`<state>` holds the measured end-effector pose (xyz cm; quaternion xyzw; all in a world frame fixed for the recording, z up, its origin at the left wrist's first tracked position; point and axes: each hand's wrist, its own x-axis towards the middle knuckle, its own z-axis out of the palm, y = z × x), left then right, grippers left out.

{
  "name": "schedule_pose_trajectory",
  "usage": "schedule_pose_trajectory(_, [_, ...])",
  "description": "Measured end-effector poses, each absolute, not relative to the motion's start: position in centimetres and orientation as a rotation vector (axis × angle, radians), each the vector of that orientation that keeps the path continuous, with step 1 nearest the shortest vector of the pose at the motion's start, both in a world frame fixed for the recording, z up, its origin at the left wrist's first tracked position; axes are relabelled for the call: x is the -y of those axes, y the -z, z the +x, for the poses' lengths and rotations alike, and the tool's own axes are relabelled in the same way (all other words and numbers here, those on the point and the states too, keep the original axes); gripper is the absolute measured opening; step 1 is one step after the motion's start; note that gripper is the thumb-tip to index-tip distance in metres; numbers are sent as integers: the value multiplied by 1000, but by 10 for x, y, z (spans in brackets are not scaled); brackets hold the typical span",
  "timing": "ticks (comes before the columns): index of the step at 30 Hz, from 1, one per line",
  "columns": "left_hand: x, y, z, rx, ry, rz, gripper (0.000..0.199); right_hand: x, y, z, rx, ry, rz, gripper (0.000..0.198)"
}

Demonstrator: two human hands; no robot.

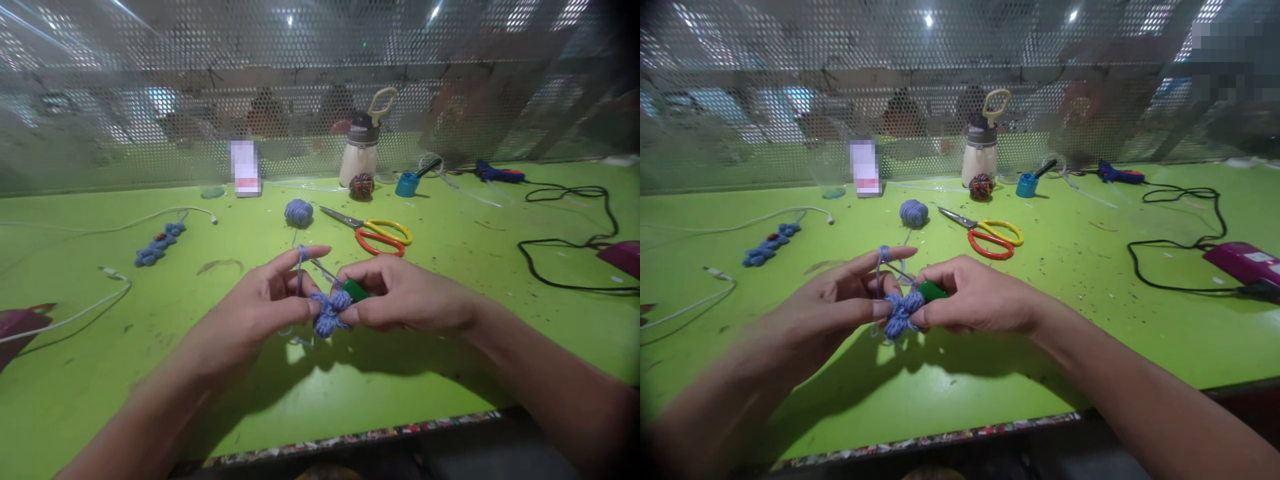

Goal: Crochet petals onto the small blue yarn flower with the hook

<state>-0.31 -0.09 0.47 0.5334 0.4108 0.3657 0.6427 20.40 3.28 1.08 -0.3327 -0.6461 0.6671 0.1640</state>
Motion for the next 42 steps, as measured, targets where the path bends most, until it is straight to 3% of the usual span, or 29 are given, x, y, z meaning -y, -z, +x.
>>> schedule_pose_trajectory(7, [2, -7, -5, -921, -838, 1201, 57, -31, -13, 206, 1914, -1862, -978, 15])
schedule_pose_trajectory(36, [6, -1, -8, -899, -855, 1249, 38, -30, -17, 203, 1992, -1749, -868, 4])
schedule_pose_trajectory(42, [3, 1, -7, -856, -806, 1246, 50, -30, -16, 203, 1957, -1755, -869, 2])
